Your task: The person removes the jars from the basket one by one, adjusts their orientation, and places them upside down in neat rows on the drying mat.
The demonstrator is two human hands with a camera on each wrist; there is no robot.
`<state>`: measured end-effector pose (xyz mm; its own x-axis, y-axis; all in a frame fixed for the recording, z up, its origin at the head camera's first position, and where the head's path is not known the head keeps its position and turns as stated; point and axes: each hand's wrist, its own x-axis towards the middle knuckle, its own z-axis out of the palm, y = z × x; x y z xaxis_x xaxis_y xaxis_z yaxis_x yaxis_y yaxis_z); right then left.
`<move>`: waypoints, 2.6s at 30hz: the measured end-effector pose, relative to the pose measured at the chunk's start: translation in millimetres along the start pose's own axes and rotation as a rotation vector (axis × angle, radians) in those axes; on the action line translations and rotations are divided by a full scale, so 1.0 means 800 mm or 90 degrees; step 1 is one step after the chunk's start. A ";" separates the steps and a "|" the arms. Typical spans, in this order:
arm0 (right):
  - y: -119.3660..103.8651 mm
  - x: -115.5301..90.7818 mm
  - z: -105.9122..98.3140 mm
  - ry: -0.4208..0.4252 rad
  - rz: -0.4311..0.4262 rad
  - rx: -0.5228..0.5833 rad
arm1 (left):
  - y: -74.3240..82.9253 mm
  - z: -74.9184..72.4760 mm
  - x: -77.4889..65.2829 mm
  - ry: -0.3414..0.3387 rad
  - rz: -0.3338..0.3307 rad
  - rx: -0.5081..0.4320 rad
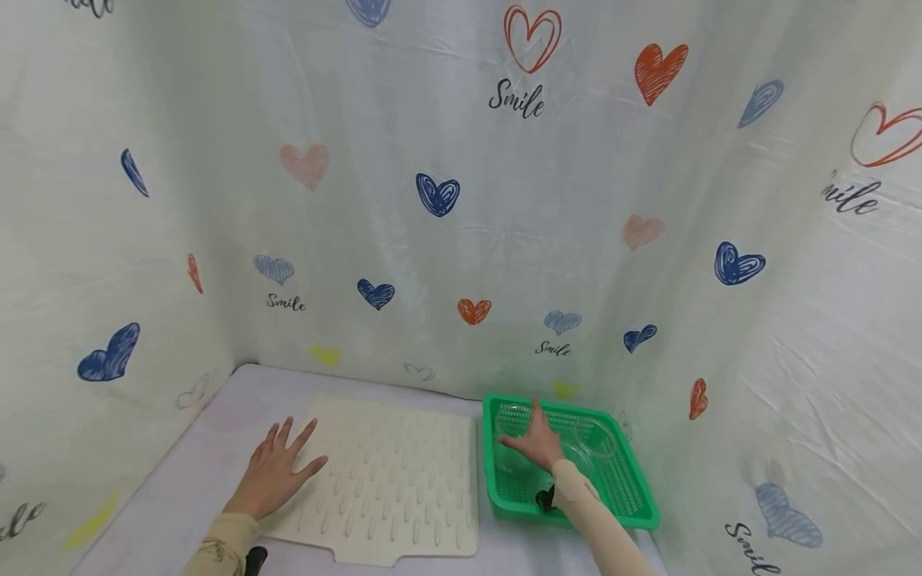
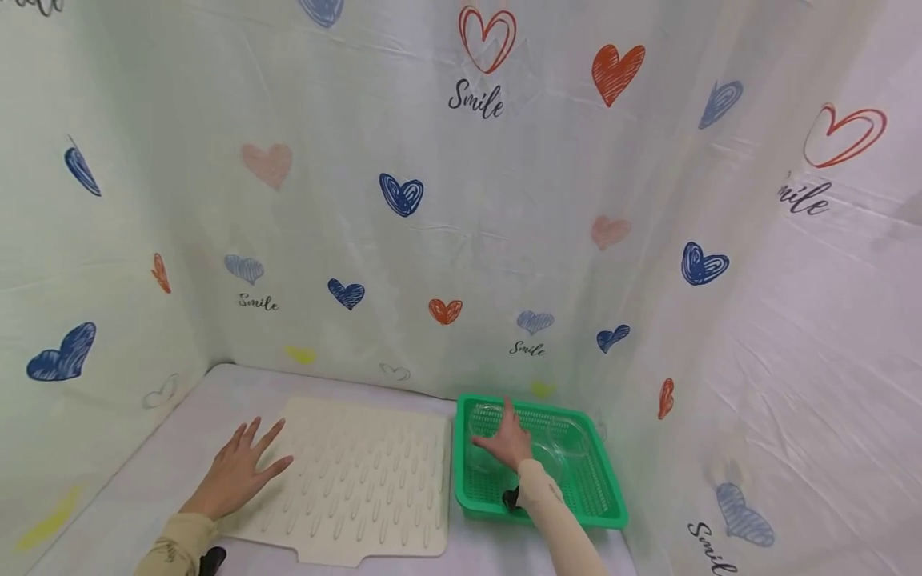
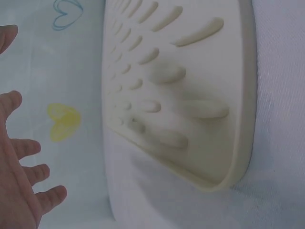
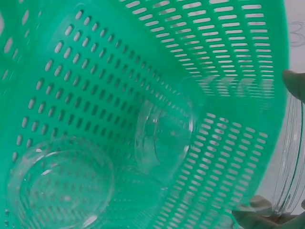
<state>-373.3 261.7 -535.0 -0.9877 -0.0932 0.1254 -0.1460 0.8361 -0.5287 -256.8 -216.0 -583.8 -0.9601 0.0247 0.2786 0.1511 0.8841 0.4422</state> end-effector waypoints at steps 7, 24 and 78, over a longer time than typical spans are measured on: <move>-0.013 -0.007 -0.023 0.094 -0.032 -0.037 | -0.005 -0.008 -0.001 0.007 -0.002 -0.021; -0.208 -0.061 -0.053 0.260 -0.492 -0.508 | 0.139 -0.036 0.034 -0.065 0.066 -0.303; -0.281 -0.036 0.064 -0.226 0.031 0.557 | 0.066 -0.038 -0.044 -0.040 -0.037 -0.266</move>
<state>-314.9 48.3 -462.9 -0.9318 -0.3486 -0.1010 0.0492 0.1545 -0.9868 -207.8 -184.2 -543.9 -0.9803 0.0205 0.1964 0.1666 0.6194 0.7672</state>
